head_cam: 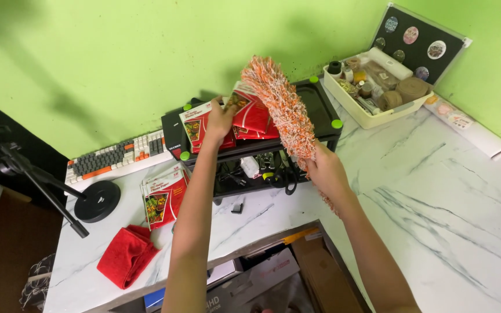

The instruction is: The person cleans a black rolling cart and its contents using a duster and a red cloth. They wipe the cart's shelves and the red packages stored on it, then disassemble the cart to clean the individual trays before reassembling it and placing the packages back inside.

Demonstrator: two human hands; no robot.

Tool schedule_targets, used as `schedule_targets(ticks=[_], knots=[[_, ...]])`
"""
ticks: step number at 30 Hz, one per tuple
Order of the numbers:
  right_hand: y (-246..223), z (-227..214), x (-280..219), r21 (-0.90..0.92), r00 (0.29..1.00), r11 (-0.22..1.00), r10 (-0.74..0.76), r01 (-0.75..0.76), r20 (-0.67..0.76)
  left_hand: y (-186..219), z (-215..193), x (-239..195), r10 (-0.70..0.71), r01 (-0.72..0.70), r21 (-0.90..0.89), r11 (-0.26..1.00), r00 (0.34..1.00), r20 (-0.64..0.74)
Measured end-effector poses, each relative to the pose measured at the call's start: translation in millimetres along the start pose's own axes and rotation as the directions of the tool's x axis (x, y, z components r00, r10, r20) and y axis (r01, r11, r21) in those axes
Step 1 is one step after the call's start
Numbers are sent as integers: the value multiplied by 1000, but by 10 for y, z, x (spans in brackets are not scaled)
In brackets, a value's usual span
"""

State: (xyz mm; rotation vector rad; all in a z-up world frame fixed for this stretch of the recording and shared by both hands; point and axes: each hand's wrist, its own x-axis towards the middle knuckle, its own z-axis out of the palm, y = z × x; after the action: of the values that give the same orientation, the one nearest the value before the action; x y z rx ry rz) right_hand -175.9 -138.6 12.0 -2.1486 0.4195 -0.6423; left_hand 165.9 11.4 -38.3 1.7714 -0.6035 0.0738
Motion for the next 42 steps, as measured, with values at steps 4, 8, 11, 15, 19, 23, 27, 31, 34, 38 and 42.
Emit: schedule_targets(ticks=[4, 8, 11, 15, 19, 23, 27, 31, 34, 38, 42], knots=[[224, 104, 53, -13, 999, 999, -45, 45, -14, 407, -223, -166, 85, -61, 302, 951, 994, -64], [295, 251, 58, -14, 957, 960, -278, 278, -80, 799, -420, -404, 9, 14, 461, 887, 999, -47], [184, 441, -13, 2, 955, 955, -295, 295, -46, 561, -550, -365, 91, -43, 463, 886, 992, -84], [124, 723, -92, -18, 873, 874, -483, 485, 66, 401, -795, -545, -22, 16, -66, 998, 995, -100], [81, 947, 190, -34, 879, 879, -476, 475, -17, 503, -1039, -1035, -129, 50, -521, 852, 985, -118], [122, 1809, 79, 433, 950, 874, -293, 221, 107, 23, -1049, -1434, -184, 116, -787, 606, 983, 3], [-128, 2514, -502, 577, 855, 778, -456, 248, 247, -189, -1225, -1617, -62, -24, -904, 427, 997, -56], [-450, 2556, -621, 635, 755, 673, -622, 380, 208, -657, -1691, -1818, -377, 22, -739, 673, 870, -317], [-573, 2784, -688, 607, 762, 784, -471, 129, 446, -1110, -1906, -2050, -286, -31, -690, 723, 896, -340], [-519, 3055, -791, 442, 702, 878, -198, -184, 684, -1392, -2113, -2352, -377, 55, -618, 784, 834, -404], [521, 3668, -732, 399, 743, 910, -191, -111, 641, -1470, -2303, -2575, -536, 415, -339, 844, 662, -524]])
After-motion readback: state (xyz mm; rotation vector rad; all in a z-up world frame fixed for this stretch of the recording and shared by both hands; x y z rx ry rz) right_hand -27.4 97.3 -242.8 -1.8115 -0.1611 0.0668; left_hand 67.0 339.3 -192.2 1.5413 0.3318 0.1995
